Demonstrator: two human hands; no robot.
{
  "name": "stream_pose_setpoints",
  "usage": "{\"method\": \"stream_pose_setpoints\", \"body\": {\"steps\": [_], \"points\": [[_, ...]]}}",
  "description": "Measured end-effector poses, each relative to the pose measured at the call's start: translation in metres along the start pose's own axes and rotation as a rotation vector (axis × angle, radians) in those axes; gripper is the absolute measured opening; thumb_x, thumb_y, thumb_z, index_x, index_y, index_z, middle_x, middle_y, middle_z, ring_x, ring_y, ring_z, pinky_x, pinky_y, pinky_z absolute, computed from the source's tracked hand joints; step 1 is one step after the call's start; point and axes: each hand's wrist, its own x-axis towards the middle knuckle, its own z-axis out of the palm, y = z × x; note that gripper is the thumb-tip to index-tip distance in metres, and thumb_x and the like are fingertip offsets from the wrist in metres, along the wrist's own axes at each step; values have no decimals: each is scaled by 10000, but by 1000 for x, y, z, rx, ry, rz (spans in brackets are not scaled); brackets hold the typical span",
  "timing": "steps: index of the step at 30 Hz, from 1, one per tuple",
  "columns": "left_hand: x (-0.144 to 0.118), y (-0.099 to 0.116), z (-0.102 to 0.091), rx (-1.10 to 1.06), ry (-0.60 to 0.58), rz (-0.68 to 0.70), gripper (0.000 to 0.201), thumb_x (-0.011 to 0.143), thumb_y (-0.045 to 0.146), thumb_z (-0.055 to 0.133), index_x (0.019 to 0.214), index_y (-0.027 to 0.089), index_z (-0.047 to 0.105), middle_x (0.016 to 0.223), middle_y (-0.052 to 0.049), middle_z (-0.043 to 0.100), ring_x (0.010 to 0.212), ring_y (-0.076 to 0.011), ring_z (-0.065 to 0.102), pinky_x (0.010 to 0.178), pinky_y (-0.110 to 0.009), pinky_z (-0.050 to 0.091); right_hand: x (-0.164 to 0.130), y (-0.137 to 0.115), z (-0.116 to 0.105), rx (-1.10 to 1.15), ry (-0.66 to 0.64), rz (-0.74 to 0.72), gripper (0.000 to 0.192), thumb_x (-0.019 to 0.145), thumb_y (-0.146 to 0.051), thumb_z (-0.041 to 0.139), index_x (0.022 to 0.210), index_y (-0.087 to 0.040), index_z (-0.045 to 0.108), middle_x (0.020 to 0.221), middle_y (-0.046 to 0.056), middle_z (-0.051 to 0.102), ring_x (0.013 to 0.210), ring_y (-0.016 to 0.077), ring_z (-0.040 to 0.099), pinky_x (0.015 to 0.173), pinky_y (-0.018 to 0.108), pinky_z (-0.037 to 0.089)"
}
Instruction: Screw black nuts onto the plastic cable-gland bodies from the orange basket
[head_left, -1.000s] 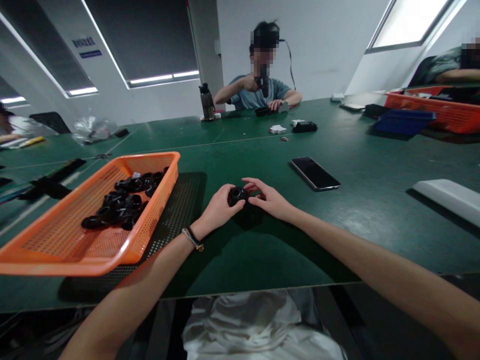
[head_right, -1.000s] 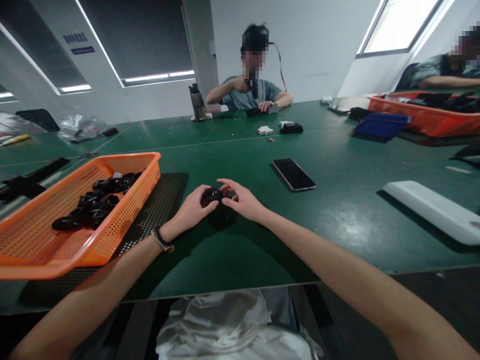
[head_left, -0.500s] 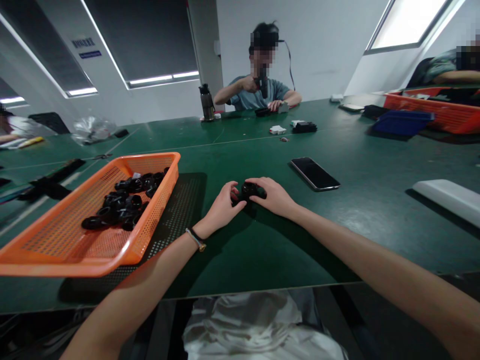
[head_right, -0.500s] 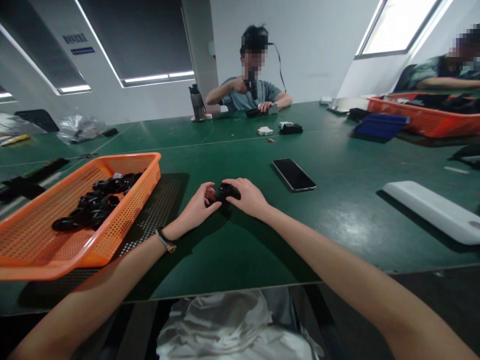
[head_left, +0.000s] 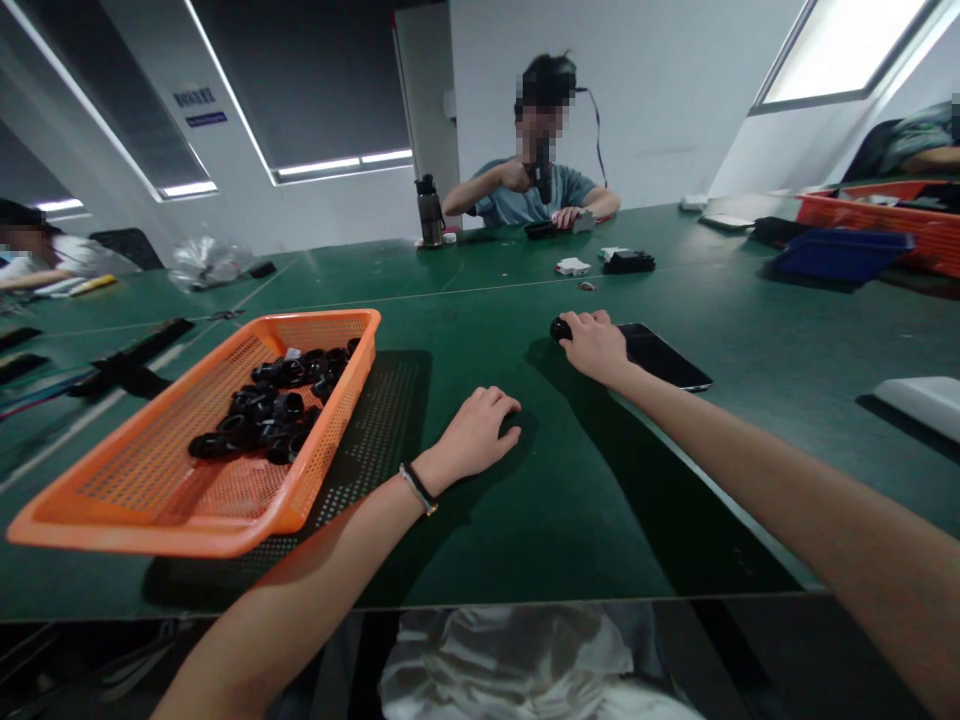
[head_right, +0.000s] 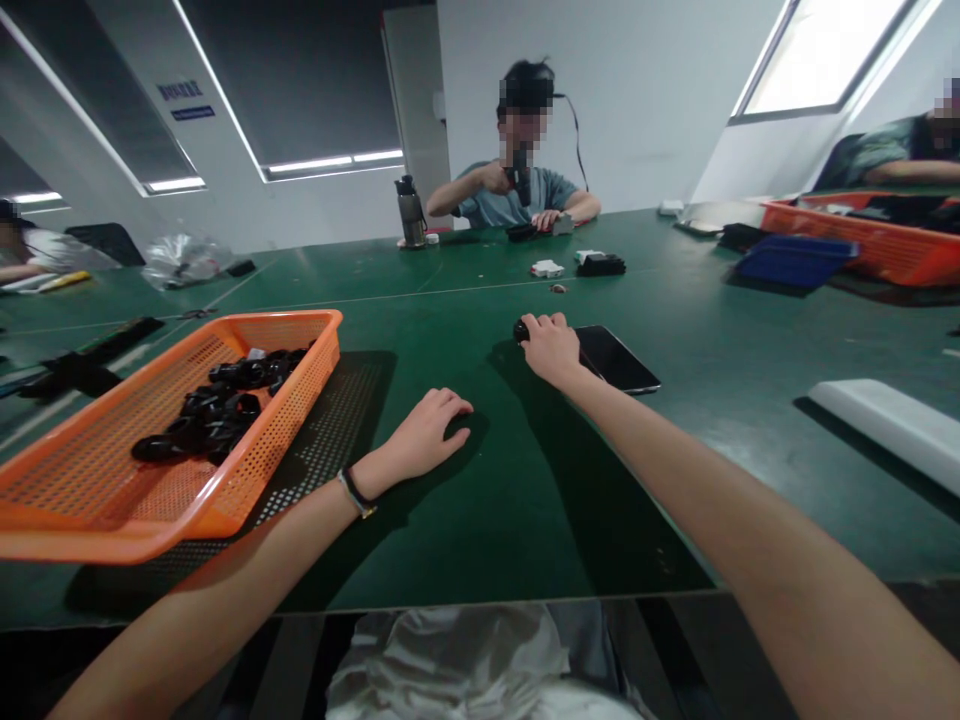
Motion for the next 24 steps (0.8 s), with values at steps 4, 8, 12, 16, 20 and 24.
{"method": "stream_pose_setpoints", "body": {"steps": [4,8,12,16,20,24], "points": [[0,0,0,17,-19,-10,243,831,260,471,1028,148,559,1040,-89,553,970,-210,480,861,-369,440,20,5,9,-12,-39,81,321,838,-270,450,1130,-145,499,1027,181,600,1006,330,459,711,418,434],[-1,0,1,34,-21,-2,256,833,266,473,1037,139,560,1045,-89,551,971,-209,475,865,-364,438,23,5,15,56,-49,146,369,831,-269,478,1175,-137,458,1022,186,591,1029,333,443,743,421,417],[-1,1,-2,43,-39,-13,252,838,267,463,1041,149,555,1050,-83,549,979,-208,476,859,-363,443,14,1,13,121,36,218,523,817,-316,499,1275,-108,355,1070,214,551,1061,362,417,793,465,398],[-2,6,-3,113,-43,-7,246,845,253,440,1042,152,547,1052,-93,553,997,-222,481,860,-388,443,-11,-12,1,217,140,1,554,817,-340,468,1297,-108,319,1153,213,494,1098,357,394,888,520,354],[-16,24,6,243,-9,-56,291,834,255,448,1086,135,531,1122,-133,544,1062,-273,480,871,-438,432,-55,-34,-15,344,61,-217,458,822,-321,453,1247,-157,404,1117,161,522,1103,319,435,940,502,368],[-47,53,-1,242,-83,-44,355,794,316,523,1114,164,531,1212,-152,526,1153,-314,456,905,-463,420,-85,-45,-24,471,-80,-375,411,798,-287,498,1197,-191,475,1180,136,528,1147,296,452,966,492,385]]}}
